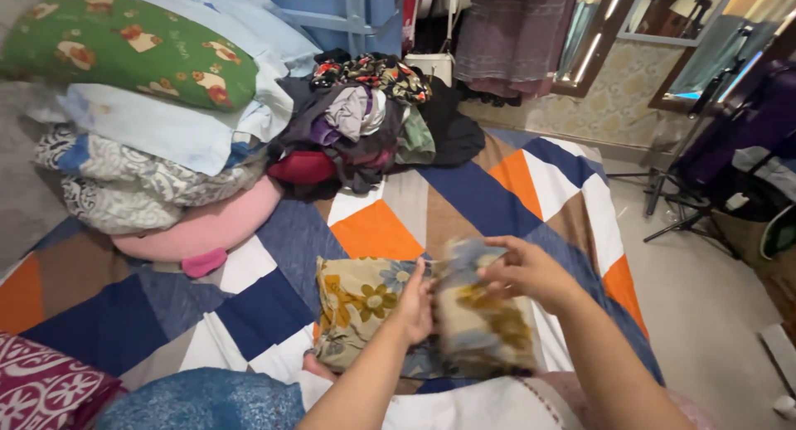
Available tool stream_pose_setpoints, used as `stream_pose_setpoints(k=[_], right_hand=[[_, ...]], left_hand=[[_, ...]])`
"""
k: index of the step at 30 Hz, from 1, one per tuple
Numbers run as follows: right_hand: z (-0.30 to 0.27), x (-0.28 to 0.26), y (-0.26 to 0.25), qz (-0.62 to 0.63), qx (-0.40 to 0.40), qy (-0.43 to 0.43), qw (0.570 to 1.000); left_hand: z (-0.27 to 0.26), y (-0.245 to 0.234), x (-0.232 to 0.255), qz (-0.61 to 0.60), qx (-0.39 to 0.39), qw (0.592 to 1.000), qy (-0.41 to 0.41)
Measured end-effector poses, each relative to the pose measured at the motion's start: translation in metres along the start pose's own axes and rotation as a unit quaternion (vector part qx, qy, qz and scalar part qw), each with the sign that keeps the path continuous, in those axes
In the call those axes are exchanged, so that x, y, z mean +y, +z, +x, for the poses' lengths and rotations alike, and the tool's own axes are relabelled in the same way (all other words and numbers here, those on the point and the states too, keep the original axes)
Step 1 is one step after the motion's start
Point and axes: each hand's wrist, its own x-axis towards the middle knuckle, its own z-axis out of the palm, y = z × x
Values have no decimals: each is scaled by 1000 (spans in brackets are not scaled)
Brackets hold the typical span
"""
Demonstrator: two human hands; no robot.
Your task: Folding a floral-patterned cloth on a bed.
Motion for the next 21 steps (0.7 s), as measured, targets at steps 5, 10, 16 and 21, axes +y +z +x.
stream_pose_setpoints(k=[5,10,16,21], right_hand=[[33,68,-57,-210,175,-6,962],[28,99,-73,-142,166,223,950],[22,65,-29,-227,133,197,945],[64,116,-37,-316,123,30,940]], left_hand=[[67,-57,-33,81,43,992,82],[61,-37,-31,108,43,986,122],[67,-53,-36,106,32,987,118],[73,-43,-59,113,36,984,131]])
